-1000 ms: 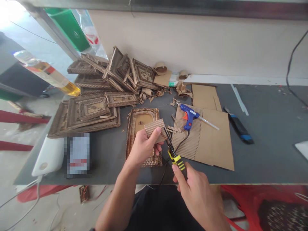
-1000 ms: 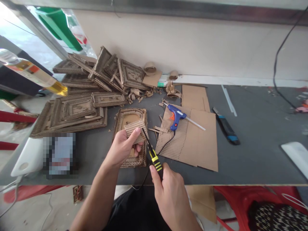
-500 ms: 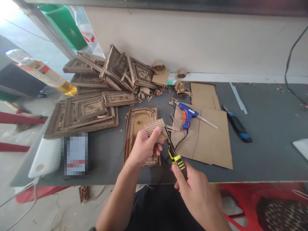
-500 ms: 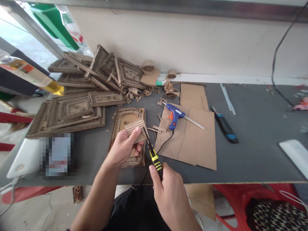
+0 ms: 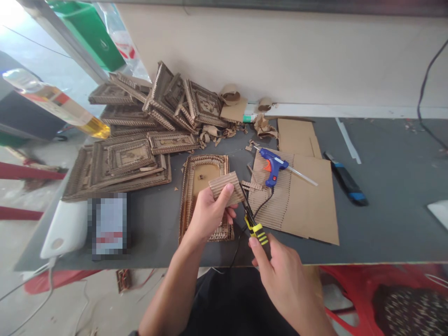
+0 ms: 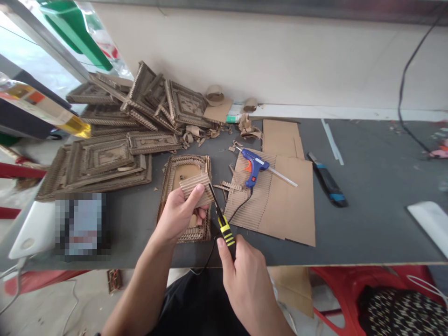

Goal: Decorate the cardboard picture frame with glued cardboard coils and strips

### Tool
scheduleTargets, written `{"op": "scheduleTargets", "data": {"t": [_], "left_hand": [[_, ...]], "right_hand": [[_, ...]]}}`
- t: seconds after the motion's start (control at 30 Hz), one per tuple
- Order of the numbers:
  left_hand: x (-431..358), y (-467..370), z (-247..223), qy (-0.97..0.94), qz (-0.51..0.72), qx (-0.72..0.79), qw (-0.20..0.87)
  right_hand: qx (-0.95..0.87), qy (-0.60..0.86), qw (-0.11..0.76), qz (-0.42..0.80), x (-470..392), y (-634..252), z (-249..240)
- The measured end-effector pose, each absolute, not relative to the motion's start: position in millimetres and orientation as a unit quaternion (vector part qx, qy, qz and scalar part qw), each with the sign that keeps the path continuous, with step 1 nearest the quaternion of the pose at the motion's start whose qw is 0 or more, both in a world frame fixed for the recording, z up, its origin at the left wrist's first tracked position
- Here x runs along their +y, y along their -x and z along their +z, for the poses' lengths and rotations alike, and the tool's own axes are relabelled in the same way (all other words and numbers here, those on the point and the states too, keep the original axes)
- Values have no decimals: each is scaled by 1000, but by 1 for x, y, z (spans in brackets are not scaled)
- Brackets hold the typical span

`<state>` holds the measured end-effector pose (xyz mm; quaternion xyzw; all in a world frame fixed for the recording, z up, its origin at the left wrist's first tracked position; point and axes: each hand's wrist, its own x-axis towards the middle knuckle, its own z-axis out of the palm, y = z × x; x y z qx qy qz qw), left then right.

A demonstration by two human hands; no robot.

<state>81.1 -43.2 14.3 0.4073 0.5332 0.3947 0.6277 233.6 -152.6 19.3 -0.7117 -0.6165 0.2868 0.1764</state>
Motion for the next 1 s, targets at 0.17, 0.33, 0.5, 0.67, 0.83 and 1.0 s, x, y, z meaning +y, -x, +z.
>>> {"op": "scheduleTargets", "data": {"t": [0.17,0.33,0.5,0.67,0.83,1.0], "left_hand": [[-43,-81,10,-403,403,533,626],[-43,-82,10,-399,408,534,624],[-43,-81,8,-395,411,536,623],[-43,-81,5,-394,415,532,624],[-43,-83,6,-382,420,534,626],[-42,-83,8,-394,420,537,616]], "right_hand": [[-613,717,164,290,-153,-234,17],[-619,714,164,281,-152,-234,15],[-635,714,162,248,-151,-232,16],[-655,708,179,196,-150,-232,18],[-657,703,181,203,-149,-233,19],[-657,701,184,208,-150,-232,17]]}}
